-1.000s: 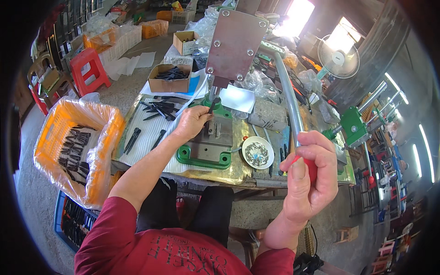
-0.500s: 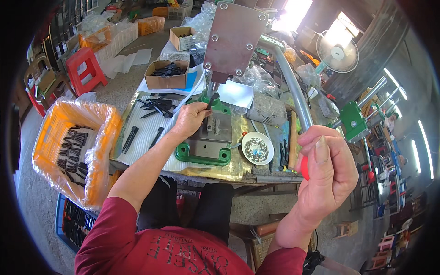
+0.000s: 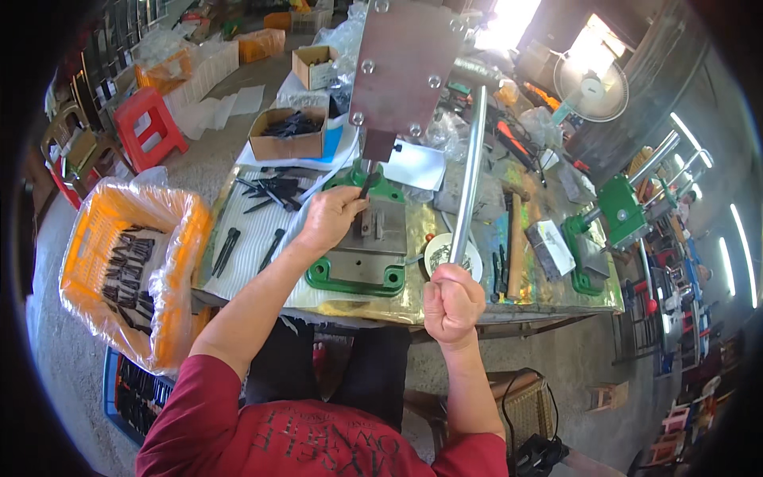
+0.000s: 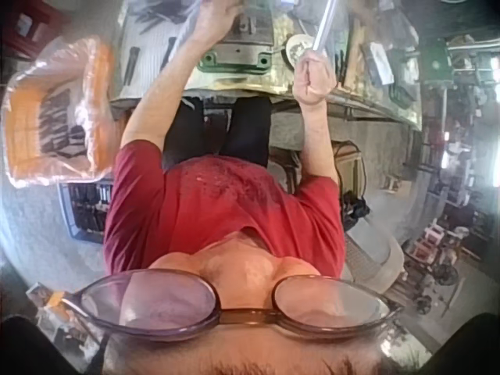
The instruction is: The person organizes black handle parts into a plastic tray by hand. Then, the person inserts metal pins into the handle pieces and presses them using a manual press machine.
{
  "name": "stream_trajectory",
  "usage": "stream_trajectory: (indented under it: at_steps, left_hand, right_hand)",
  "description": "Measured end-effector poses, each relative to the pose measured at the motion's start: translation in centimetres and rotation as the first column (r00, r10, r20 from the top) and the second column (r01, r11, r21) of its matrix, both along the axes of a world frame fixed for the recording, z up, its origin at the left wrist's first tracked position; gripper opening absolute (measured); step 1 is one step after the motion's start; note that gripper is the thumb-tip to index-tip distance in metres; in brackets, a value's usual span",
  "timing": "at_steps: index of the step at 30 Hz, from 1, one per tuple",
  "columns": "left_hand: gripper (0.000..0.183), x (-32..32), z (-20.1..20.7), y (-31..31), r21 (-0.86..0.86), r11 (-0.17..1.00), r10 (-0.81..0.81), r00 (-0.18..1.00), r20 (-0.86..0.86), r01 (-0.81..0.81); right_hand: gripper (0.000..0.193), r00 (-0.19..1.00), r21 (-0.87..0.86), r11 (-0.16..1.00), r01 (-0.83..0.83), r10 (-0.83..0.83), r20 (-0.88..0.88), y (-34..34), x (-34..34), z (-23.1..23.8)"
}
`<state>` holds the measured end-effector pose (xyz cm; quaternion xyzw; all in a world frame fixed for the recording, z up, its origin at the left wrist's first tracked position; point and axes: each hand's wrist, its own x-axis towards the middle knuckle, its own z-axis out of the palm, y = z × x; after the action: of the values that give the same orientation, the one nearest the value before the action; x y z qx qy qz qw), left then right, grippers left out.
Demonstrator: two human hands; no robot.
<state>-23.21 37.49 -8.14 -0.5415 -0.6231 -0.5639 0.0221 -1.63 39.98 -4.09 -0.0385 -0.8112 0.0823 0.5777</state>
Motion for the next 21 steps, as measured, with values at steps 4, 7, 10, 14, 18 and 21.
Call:
stream_trajectory:
  at_steps: [4, 7, 10, 14, 18, 21]
  left_hand:
    - [0.012, -0.1, -0.7, -0.1, 0.026, 1.0, 0.012, 1.0, 0.018, -0.013]
    - [0.013, -0.4, -0.8, -0.2, 0.026, 1.0, 0.012, 1.0, 0.02, -0.013]
    - [0.014, -0.2, -0.6, -0.3, 0.018, 1.0, -0.01, 1.0, 0.017, 0.009]
    - [0.014, -0.2, -0.2, -0.1, 0.03, 1.0, 0.008, 1.0, 0.017, -0.008]
    - [0.014, 0.0, 0.3, -0.4, -0.075, 0.997, 0.004, 0.999, 0.038, -0.001]
    - [0.013, -0.1, -0.1, -0.3, 0.015, 1.0, 0.007, 0.999, 0.033, -0.007]
  right_hand:
    - [0.009, 0.993, -0.068, 0.996, -0.056, 0.063, 0.096, -0.9, 0.8, 1.1]
    - [0.011, 0.99, -0.055, 0.993, -0.108, 0.113, 0.089, -1.9, 1.7, 3.8]
    - [0.014, 0.988, -0.263, 0.961, -0.088, 0.118, 0.101, -4.3, 3.3, 8.0]
    - [0.017, 0.977, -0.401, 0.905, -0.145, 0.194, 0.085, -4.8, 3.6, 11.3]
    - [0.018, 0.971, -0.43, 0.885, -0.18, 0.229, 0.064, -4.9, 3.5, 12.3]
    - [0.02, 0.969, -0.463, 0.867, -0.185, 0.239, 0.061, -5.0, 3.5, 12.6]
